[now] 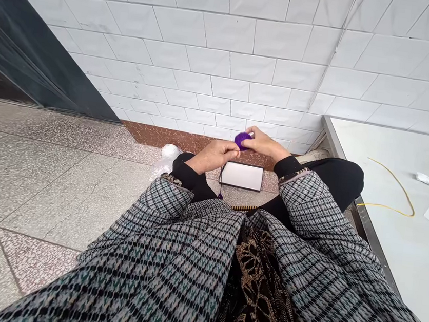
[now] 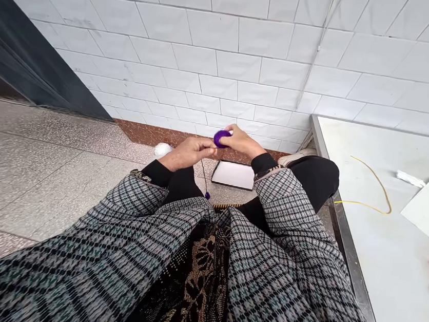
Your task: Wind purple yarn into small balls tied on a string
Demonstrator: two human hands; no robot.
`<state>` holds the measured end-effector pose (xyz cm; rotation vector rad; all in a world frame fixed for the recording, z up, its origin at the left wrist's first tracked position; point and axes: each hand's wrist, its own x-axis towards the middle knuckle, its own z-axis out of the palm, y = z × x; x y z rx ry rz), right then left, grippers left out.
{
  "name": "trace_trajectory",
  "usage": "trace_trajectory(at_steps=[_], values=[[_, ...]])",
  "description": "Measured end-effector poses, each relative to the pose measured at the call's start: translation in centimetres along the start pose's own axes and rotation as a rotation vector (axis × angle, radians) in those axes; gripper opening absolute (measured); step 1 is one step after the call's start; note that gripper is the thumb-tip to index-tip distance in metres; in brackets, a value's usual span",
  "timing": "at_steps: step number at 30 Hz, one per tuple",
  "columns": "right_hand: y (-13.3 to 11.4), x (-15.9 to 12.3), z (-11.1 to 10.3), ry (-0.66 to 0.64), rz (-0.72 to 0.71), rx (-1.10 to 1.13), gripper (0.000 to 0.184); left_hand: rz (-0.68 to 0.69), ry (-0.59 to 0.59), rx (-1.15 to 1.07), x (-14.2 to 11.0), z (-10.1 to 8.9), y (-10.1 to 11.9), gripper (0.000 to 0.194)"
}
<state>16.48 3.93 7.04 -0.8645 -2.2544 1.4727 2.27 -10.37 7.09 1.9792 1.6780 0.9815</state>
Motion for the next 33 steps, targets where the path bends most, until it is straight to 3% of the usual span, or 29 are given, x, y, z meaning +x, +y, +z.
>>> trace_trajectory(at_steps=[2, 5, 8, 11, 14, 20, 23, 26, 29, 31, 33], values=[[0.2, -0.5, -0.1, -0.203, -0.008, -0.028, 0.038, -0.031, 0.116, 0.023, 0.1, -0.6, -0.5, 0.023], [-0.2, -1.8, -0.1, -0.49, -0.023, 0.174, 0.035, -0.067, 0.227, -0.013, 0.2, -0.8, -1.8, 0.022], [-0.8, -2.6, -0.2, -0.582, -0.064, 0.43, 0.036, -0.138, 0.256, -0.112, 0.4, -0.2, -3.2, 0.022], [-1.2, -2.3, -0.5, -0.505, -0.129, 0.618, 0.04, -0.174, 0.237, -0.181, 0.5, 0.7, -3.7, 0.021], [-1.4, -1.5, -0.5, -0.331, -0.17, 0.737, 0.039, -0.147, 0.149, -0.18, 0.5, 1.1, -3.0, 0.021], [-1.8, -1.0, -0.2, 0.002, -0.105, 0.853, 0.032, -0.073, -0.068, -0.155, 0.1, 1.1, -1.3, 0.022], [-1.7, -0.7, -0.4, 0.163, -0.091, 0.805, 0.032, -0.047, -0.154, -0.131, 0.0, 1.1, -1.2, 0.024], [-1.1, -0.1, -0.6, 0.278, -0.019, 0.495, 0.036, -0.001, -0.169, -0.11, 0.0, 0.8, -0.9, 0.027], [-0.3, 0.2, -0.6, 0.214, 0.02, 0.057, 0.043, 0.019, -0.095, -0.147, 0.0, 0.2, -0.7, 0.029], [-0.1, -0.2, -0.6, 0.019, 0.015, -0.089, 0.042, -0.01, 0.007, -0.18, 0.1, -0.2, -1.0, 0.029], [-0.1, -0.8, -0.7, -0.228, 0.005, -0.037, 0.039, -0.047, 0.123, -0.199, 0.3, -0.5, -1.7, 0.028]])
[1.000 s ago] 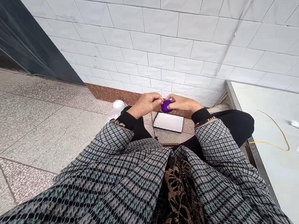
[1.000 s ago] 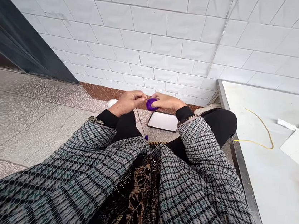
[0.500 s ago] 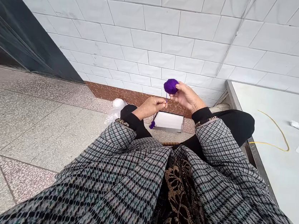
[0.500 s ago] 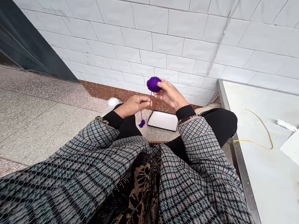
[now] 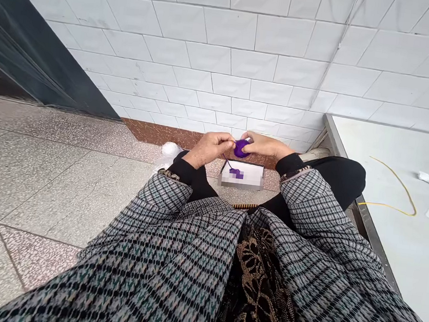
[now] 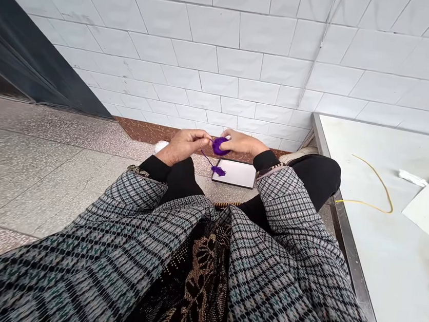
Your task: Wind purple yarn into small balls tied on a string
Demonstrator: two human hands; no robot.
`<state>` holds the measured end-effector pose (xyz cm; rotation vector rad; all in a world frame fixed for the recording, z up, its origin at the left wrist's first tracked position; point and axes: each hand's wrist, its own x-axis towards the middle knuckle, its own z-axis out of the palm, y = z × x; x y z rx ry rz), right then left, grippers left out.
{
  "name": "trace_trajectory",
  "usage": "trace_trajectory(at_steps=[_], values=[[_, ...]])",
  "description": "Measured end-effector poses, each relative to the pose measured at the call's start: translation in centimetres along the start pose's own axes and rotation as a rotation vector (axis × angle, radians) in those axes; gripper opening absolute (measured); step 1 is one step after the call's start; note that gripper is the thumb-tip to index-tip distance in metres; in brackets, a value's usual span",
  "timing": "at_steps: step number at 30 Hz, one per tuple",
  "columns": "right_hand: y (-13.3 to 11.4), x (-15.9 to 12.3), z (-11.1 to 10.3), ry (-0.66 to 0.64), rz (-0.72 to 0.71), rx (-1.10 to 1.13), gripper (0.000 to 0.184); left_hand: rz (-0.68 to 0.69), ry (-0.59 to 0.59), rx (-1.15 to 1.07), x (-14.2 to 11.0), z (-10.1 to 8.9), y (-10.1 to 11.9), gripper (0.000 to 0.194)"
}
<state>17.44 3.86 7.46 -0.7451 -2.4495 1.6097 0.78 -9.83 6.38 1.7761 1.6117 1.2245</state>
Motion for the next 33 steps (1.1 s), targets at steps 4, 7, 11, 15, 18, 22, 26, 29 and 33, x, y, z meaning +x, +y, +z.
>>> trace_trajectory(at_steps=[4, 7, 11, 15, 18, 22, 26, 29, 33], values=[[-0.3, -1.0, 0.0, -0.342, -0.201, 0.364, 0.042, -0.068, 0.098, -0.025, 0.3, -0.2, -1.6, 0.025], [-0.4, -0.9, -0.3, -0.356, -0.37, 0.563, 0.049, -0.128, 0.056, 0.003, 0.2, 0.1, -2.2, 0.024], [-0.6, -0.5, -0.5, -0.258, -0.434, 0.682, 0.056, -0.143, -0.091, 0.058, 0.2, 0.3, -2.2, 0.021], [-0.9, -0.5, -0.4, -0.175, -0.445, 0.722, 0.056, -0.178, -0.173, 0.085, 0.1, 0.4, -2.3, 0.02], [-1.1, -0.5, -0.3, -0.053, -0.398, 0.738, 0.05, -0.149, -0.243, 0.103, 0.1, 0.6, -2.1, 0.023], [-1.2, 0.0, 0.1, 0.149, -0.266, 0.67, 0.041, -0.075, -0.425, 0.049, -0.1, 1.4, -1.2, 0.025], [-0.7, 1.0, 0.5, 0.325, -0.161, 0.438, 0.042, -0.08, -0.48, 0.003, -0.2, 1.8, -0.4, 0.022], [-0.3, 1.3, 0.6, 0.37, -0.12, 0.256, 0.048, -0.057, -0.435, -0.013, -0.3, 1.4, 0.2, 0.021], [-0.6, 0.7, 0.4, 0.34, -0.115, -0.018, 0.047, -0.042, -0.29, -0.054, -0.3, 0.0, 0.7, 0.021]])
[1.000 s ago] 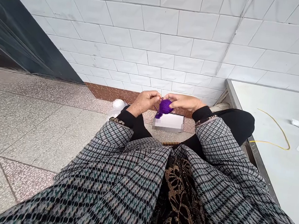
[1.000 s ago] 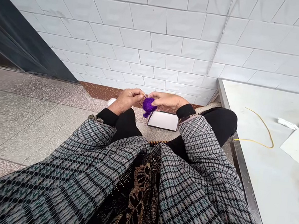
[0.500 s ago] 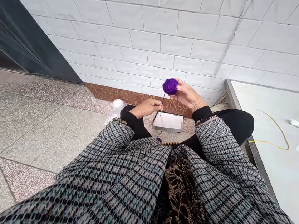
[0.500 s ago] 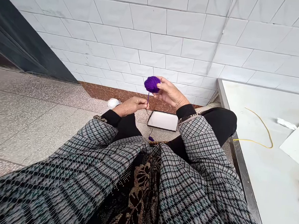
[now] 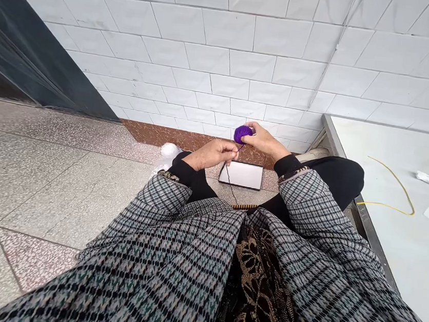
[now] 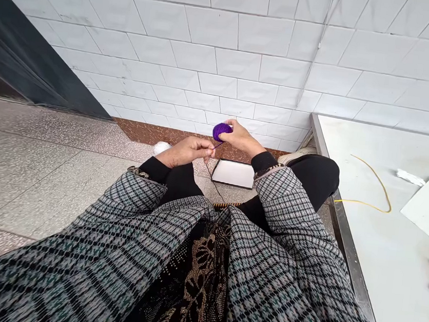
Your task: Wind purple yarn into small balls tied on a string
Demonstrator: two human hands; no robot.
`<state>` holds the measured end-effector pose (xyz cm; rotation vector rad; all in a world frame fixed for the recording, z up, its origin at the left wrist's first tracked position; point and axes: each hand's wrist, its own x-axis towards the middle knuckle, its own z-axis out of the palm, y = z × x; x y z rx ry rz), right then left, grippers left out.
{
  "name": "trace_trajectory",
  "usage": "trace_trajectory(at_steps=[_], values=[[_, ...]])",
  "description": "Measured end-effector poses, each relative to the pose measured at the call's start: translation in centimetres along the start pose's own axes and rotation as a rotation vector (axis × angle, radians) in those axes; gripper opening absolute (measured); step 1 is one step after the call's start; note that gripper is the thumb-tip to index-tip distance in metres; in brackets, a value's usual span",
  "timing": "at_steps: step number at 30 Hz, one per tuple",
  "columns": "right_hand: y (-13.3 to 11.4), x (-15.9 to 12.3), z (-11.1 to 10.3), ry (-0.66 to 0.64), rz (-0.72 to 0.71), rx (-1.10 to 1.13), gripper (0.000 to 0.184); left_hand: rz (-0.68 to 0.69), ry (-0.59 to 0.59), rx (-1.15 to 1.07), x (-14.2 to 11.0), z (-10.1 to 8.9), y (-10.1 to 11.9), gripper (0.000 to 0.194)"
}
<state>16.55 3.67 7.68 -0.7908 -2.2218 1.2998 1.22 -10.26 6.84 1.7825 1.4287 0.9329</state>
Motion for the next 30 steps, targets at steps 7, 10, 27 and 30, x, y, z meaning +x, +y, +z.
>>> trace_trajectory(at_steps=[7, 10, 27, 30], values=[[-0.9, -1.2, 0.0, -0.308, -0.131, -0.051, 0.036, -0.001, 0.365, -0.181, 0.6, -0.8, -0.7, 0.012], [-0.9, -1.4, 0.4, -0.31, -0.136, 0.004, 0.036, -0.018, 0.493, -0.222, 1.2, -0.1, -1.1, 0.013], [-1.6, -2.1, 0.1, -0.43, -0.144, 0.549, 0.043, -0.1, 0.514, -0.181, 1.4, -0.2, -2.4, 0.013], [-1.4, -1.4, 0.2, -0.3, -0.099, 0.646, 0.042, -0.105, 0.378, -0.106, 1.5, 1.2, -2.3, 0.015]])
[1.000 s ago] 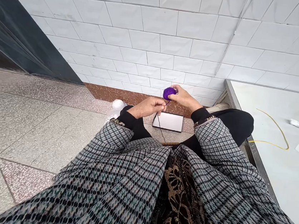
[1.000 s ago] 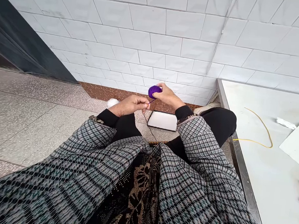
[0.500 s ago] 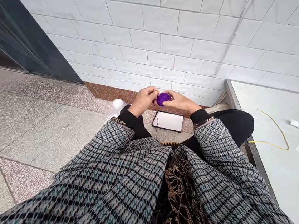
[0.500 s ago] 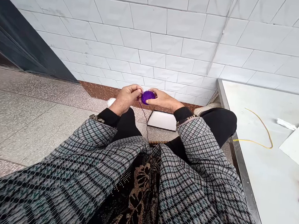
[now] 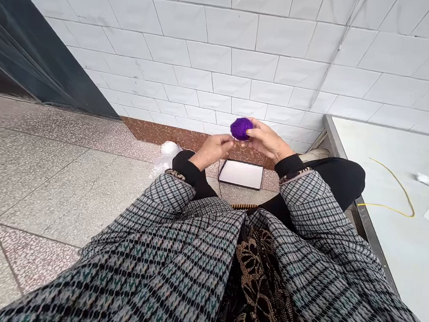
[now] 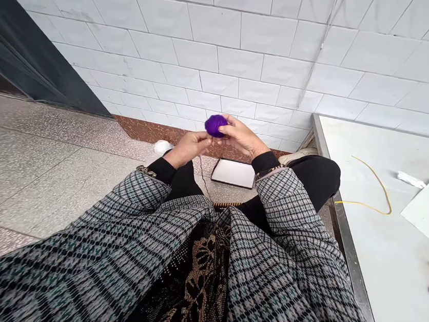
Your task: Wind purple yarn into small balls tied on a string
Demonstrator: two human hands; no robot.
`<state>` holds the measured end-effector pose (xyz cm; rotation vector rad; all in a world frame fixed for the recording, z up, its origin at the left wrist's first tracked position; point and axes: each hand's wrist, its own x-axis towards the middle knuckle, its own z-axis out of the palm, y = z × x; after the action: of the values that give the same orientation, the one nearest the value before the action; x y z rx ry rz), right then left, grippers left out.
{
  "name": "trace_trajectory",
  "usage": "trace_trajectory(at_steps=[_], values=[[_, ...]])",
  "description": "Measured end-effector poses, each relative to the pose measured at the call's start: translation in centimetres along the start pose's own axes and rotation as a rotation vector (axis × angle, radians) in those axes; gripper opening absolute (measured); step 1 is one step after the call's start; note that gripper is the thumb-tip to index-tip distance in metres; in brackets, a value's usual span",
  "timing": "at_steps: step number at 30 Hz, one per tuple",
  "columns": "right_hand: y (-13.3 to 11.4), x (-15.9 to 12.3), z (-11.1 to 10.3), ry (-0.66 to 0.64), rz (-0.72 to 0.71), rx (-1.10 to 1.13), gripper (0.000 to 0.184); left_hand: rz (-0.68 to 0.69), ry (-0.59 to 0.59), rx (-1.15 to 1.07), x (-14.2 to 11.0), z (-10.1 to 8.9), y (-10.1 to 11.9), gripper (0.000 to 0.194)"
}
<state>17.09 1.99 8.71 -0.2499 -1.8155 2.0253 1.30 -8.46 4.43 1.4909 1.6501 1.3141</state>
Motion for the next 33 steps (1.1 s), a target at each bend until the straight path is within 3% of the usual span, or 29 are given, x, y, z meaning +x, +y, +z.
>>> trace_trajectory(at_steps=[4, 7, 9, 11, 14, 16, 18, 22, 25, 28, 33], values=[[1.0, 1.0, -0.5, 0.262, 0.054, -0.238, 0.038, 0.143, -0.174, 0.211, -1.0, 0.8, 1.6, 0.021], [1.3, 1.1, -1.0, 0.309, 0.131, -0.518, 0.041, 0.194, -0.108, 0.301, -1.1, -0.1, 3.1, 0.02], [1.2, 0.7, -1.1, 0.227, 0.181, -0.657, 0.043, 0.209, -0.03, 0.326, -0.9, -1.0, 3.5, 0.019], [0.8, 0.2, -0.9, 0.075, 0.197, -0.648, 0.042, 0.211, 0.041, 0.317, -0.3, -1.9, 3.2, 0.017], [0.1, -0.5, -0.2, -0.121, 0.135, -0.317, 0.043, 0.139, 0.133, 0.197, 0.7, -2.2, 1.6, 0.016], [-0.4, -0.6, 0.1, -0.129, 0.054, -0.082, 0.048, 0.061, 0.154, 0.091, 0.9, -1.8, 0.6, 0.016], [-0.8, -0.3, 0.2, -0.024, -0.032, 0.039, 0.048, 0.009, 0.09, 0.035, 0.7, -1.0, 0.2, 0.015], [-0.4, 0.7, -0.2, 0.289, -0.087, 0.004, 0.037, 0.123, -0.259, 0.127, -0.5, 0.1, 2.0, 0.019], [0.5, 1.0, -0.5, 0.366, 0.042, -0.252, 0.038, 0.2, -0.278, 0.227, -1.0, -0.3, 3.8, 0.02], [0.8, 0.4, -0.5, 0.165, 0.195, -0.455, 0.038, 0.221, -0.115, 0.287, -0.8, -1.4, 4.2, 0.018], [0.3, -0.7, -0.2, -0.2, 0.16, -0.142, 0.037, 0.167, 0.098, 0.202, 0.5, -2.8, 1.7, 0.017]])
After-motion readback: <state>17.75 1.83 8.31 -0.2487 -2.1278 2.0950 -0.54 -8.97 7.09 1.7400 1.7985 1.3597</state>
